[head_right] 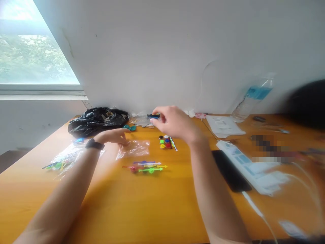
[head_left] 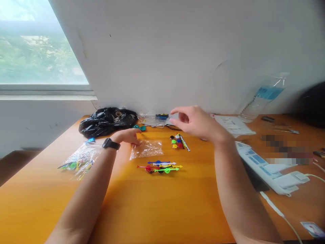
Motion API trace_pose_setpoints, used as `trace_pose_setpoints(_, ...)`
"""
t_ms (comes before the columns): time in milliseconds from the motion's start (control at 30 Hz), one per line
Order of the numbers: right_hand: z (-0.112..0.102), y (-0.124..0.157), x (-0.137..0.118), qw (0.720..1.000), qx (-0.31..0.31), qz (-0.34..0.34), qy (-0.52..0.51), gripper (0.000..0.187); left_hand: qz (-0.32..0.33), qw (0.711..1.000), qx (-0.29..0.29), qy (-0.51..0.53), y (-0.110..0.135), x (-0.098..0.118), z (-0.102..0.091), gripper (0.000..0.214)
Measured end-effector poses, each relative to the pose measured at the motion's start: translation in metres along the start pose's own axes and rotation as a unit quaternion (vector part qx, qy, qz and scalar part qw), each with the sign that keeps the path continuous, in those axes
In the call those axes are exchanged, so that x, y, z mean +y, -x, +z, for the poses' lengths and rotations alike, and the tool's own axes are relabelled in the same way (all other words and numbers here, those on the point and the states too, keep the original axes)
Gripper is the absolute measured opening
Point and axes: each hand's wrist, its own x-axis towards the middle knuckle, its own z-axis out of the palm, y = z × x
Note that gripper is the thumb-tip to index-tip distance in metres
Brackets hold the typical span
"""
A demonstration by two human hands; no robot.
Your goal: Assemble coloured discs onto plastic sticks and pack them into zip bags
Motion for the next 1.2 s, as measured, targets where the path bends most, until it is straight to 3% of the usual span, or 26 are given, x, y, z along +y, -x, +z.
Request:
trace_pose_setpoints(67, 0.019, -0.010, 0.009, 0.997, -0.068, -0.001, -0.048, 0.032, -0.034, 0.999, -0.036, 0.014, -0.001, 0.000, 0.000, 0.046)
trace_pose_setpoints(133, 0.040, -0.020, 0.017, 0.992, -0.088, -0.004, -0.094, 0.037, -0.046, 0.996, -0.041, 0.063, 0.001, 0.009, -0.005, 0.047)
trace_pose_setpoints(267, 0.083, -0.034, 0.026, 0.988, -0.078, -0.015, -0.134, 0.050, -0.006, 0.981, -0.023, 0.192, 0.011, 0.041, -0.018, 0.047)
trace_pose_setpoints(400, 0.111, -0.039, 0.022, 0.987, -0.016, -0.034, -0.154, 0.047, 0.047, 0.966, 0.028, 0.252, 0.022, 0.071, -0.023, 0.043)
trace_pose_setpoints(567, 0.112, -0.037, 0.010, 0.988, 0.053, -0.051, -0.134, 0.056, 0.062, 0.954, 0.100, 0.276, 0.028, 0.096, -0.019, 0.043)
trace_pose_setpoints(733, 0.105, -0.035, 0.003, 0.991, 0.075, -0.038, -0.107, 0.076, 0.061, 0.941, 0.144, 0.300, 0.031, 0.112, -0.014, 0.040)
trace_pose_setpoints(967, 0.103, -0.035, 0.004, 0.992, 0.103, -0.040, -0.065, 0.053, 0.098, 0.947, 0.136, 0.275, 0.027, 0.110, -0.010, 0.029)
trace_pose_setpoints(1200, 0.101, -0.034, 0.004, 0.993, 0.092, -0.034, -0.069, 0.054, 0.081, 0.935, 0.180, 0.294, 0.025, 0.107, -0.009, 0.029)
